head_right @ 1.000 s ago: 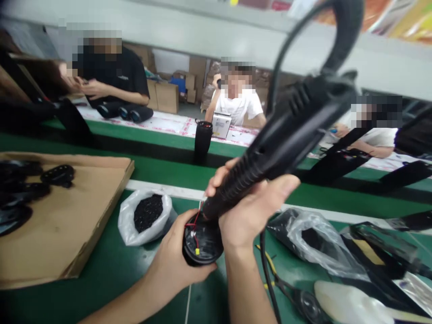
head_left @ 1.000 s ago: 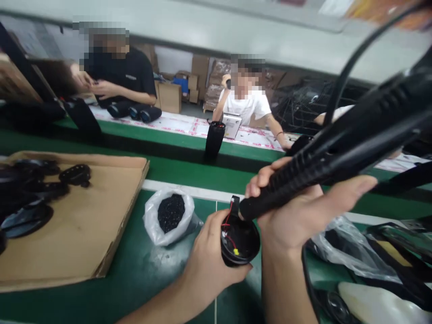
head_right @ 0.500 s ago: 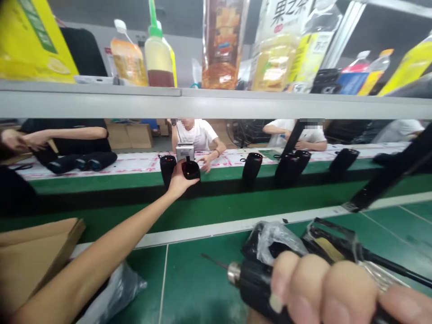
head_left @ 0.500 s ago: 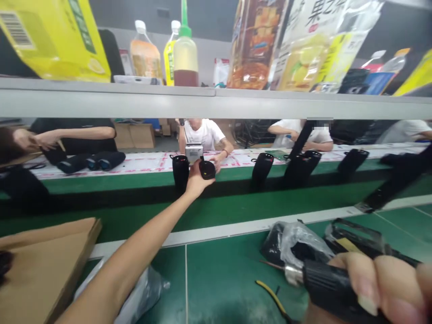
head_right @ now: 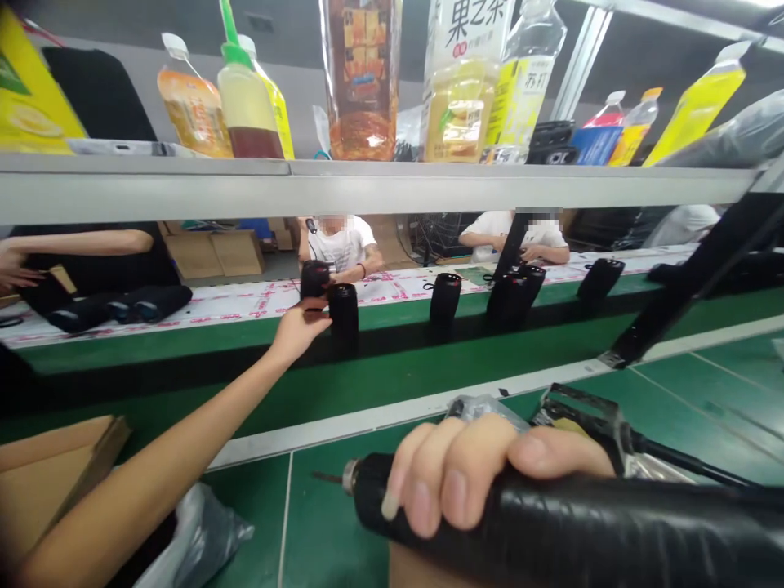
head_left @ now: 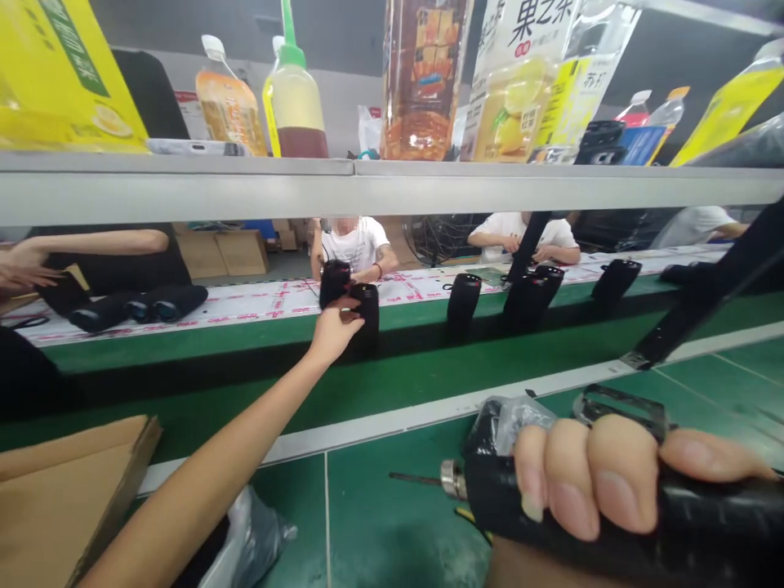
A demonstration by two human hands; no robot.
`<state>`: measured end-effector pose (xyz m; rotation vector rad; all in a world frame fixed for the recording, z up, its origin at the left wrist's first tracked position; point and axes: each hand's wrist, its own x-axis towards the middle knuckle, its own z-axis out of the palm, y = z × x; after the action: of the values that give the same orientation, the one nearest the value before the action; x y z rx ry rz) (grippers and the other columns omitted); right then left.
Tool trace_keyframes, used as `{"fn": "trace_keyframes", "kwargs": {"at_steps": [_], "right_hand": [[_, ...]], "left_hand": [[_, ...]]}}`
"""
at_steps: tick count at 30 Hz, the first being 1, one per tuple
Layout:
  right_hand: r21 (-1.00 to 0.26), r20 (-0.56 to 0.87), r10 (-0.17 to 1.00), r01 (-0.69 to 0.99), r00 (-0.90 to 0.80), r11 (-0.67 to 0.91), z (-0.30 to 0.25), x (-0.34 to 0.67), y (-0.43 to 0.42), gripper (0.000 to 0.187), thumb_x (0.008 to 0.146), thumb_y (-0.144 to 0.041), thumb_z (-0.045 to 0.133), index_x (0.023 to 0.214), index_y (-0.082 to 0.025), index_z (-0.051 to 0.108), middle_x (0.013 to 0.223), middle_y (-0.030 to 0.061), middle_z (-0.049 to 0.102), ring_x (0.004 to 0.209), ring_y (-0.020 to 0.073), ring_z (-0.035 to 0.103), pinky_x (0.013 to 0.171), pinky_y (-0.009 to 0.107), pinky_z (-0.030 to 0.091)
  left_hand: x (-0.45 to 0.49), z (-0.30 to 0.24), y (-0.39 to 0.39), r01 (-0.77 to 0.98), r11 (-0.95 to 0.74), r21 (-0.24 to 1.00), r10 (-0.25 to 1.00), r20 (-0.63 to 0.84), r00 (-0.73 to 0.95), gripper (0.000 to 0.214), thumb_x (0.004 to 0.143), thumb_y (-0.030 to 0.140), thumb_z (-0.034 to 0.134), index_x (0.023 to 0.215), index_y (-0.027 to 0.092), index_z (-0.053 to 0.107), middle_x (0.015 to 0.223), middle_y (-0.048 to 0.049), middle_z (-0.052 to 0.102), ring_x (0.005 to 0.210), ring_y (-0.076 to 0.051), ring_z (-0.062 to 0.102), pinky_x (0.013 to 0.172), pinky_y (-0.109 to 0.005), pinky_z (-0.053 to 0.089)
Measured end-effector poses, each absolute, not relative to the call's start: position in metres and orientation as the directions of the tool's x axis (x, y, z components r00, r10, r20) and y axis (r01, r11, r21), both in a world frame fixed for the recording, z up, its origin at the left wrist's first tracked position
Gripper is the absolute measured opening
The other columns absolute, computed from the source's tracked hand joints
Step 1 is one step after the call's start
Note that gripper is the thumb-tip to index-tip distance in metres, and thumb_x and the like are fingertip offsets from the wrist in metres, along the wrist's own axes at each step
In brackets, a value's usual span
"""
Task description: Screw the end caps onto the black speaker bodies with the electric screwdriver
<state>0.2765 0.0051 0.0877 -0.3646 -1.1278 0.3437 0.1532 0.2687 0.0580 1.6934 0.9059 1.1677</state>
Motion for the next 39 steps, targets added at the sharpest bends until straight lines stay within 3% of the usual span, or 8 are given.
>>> {"fn": "trace_keyframes", "kwargs": {"at_steps": [2, 4, 7, 12, 17, 27, 33, 39], "right_hand": [[-0.483, 0.763, 0.484, -0.12, 0.428, 0.867, 0.099, 0.264, 0.009, 0.019, 0.104, -0.036, 0.039, 0.108, -0.023, 0.052, 0.065, 0.0027, 0.037, 0.054, 0.0126, 0.046, 0.05, 0.026, 0.046], [-0.536, 0.683, 0.538, -0.161, 0.495, 0.829, 0.105, 0.25, 0.015, 0.034, 0.099, -0.053, 0.049, 0.102, -0.019, 0.051, 0.067, 0.0036, 0.038, 0.056, 0.0146, 0.048, 0.049, 0.026, 0.045], [-0.658, 0.563, 0.677, -0.239, 0.475, 0.714, 0.108, 0.225, 0.027, 0.059, 0.088, -0.073, 0.057, 0.1, -0.017, 0.04, 0.07, 0.0017, 0.041, 0.055, 0.0133, 0.048, 0.044, 0.021, 0.043], [-0.859, 0.408, 0.854, -0.182, 0.322, 0.478, 0.096, 0.177, 0.04, 0.038, 0.093, -0.037, 0.067, 0.113, -0.018, 0.041, 0.08, 0.0024, 0.048, 0.055, 0.0086, 0.049, 0.05, 0.017, 0.045], [-0.915, 0.372, 0.862, -0.021, 0.344, 0.403, 0.09, 0.142, 0.038, 0.034, 0.09, -0.038, 0.069, 0.097, -0.008, 0.054, 0.082, 0.0081, 0.053, 0.058, 0.0067, 0.05, 0.051, 0.01, 0.043], [-0.865, 0.486, 0.764, 0.111, 0.424, 0.489, 0.1, 0.13, 0.035, 0.022, 0.09, -0.029, 0.066, 0.09, -0.009, 0.059, 0.082, 0.0046, 0.055, 0.064, 0.0038, 0.054, 0.062, 0.004, 0.048], [-0.906, 0.404, 0.807, 0.066, 0.43, 0.419, 0.098, 0.144, 0.041, 0.036, 0.085, -0.035, 0.071, 0.098, -0.007, 0.053, 0.079, 0.0077, 0.056, 0.059, 0.0076, 0.054, 0.056, 0.008, 0.049], [-0.93, 0.339, 0.863, -0.003, 0.375, 0.367, 0.099, 0.151, 0.04, 0.04, 0.086, -0.037, 0.07, 0.102, -0.008, 0.048, 0.081, 0.008, 0.056, 0.061, 0.0106, 0.055, 0.055, 0.012, 0.05]], "left_hand": [[0.121, 0.07, 0.233, -0.013, -0.317, 0.948, 0.888, 0.302, 0.347, 0.026, 0.09, 0.027, 0.064, 0.112, 0.014, 0.06, 0.111, -0.0073, 0.065, 0.095, -0.02, 0.066, 0.083, -0.041, 0.057], [0.088, 0.083, 0.195, -0.113, -0.26, 0.959, 0.879, 0.283, 0.384, 0.033, 0.076, 0.02, 0.077, 0.105, 0.015, 0.061, 0.102, -0.0027, 0.065, 0.092, -0.018, 0.069, 0.089, -0.039, 0.056], [0.049, 0.101, 0.147, -0.207, -0.179, 0.962, 0.877, 0.251, 0.41, 0.035, 0.073, 0.019, 0.08, 0.102, 0.019, 0.061, 0.096, 0.0011, 0.063, 0.086, -0.015, 0.071, 0.09, -0.036, 0.057], [0.017, 0.121, 0.102, -0.397, -0.052, 0.916, 0.905, 0.211, 0.369, 0.027, 0.072, 0.01, 0.08, 0.092, 0.019, 0.064, 0.088, 0.0043, 0.061, 0.075, -0.008, 0.07, 0.082, -0.024, 0.059], [0.004, 0.13, 0.099, -0.488, -0.136, 0.862, 0.89, 0.323, 0.323, 0.028, 0.069, 0.005, 0.08, 0.089, 0.019, 0.067, 0.083, 0.0043, 0.065, 0.074, -0.01, 0.071, 0.076, -0.021, 0.059], [0.004, 0.126, 0.102, -0.41, -0.047, 0.911, 0.882, 0.231, 0.411, 0.02, 0.074, 0.014, 0.08, 0.09, 0.019, 0.067, 0.08, -0.0029, 0.078, 0.082, -0.016, 0.075, 0.077, -0.021, 0.059], [0.008, 0.12, 0.093, -0.161, -0.279, 0.947, 0.886, 0.319, 0.337, 0.017, 0.078, 0.025, 0.077, 0.092, 0.024, 0.068, 0.088, -0.001, 0.078, 0.088, -0.018, 0.075, 0.078, -0.022, 0.06], [0.011, 0.118, 0.086, 0.103, -0.542, 0.834, 0.826, 0.506, 0.249, 0.008, 0.081, 0.026, 0.073, 0.089, 0.029, 0.072, 0.089, 0.0039, 0.078, 0.084, -0.016, 0.074, 0.076, -0.019, 0.058]]}}
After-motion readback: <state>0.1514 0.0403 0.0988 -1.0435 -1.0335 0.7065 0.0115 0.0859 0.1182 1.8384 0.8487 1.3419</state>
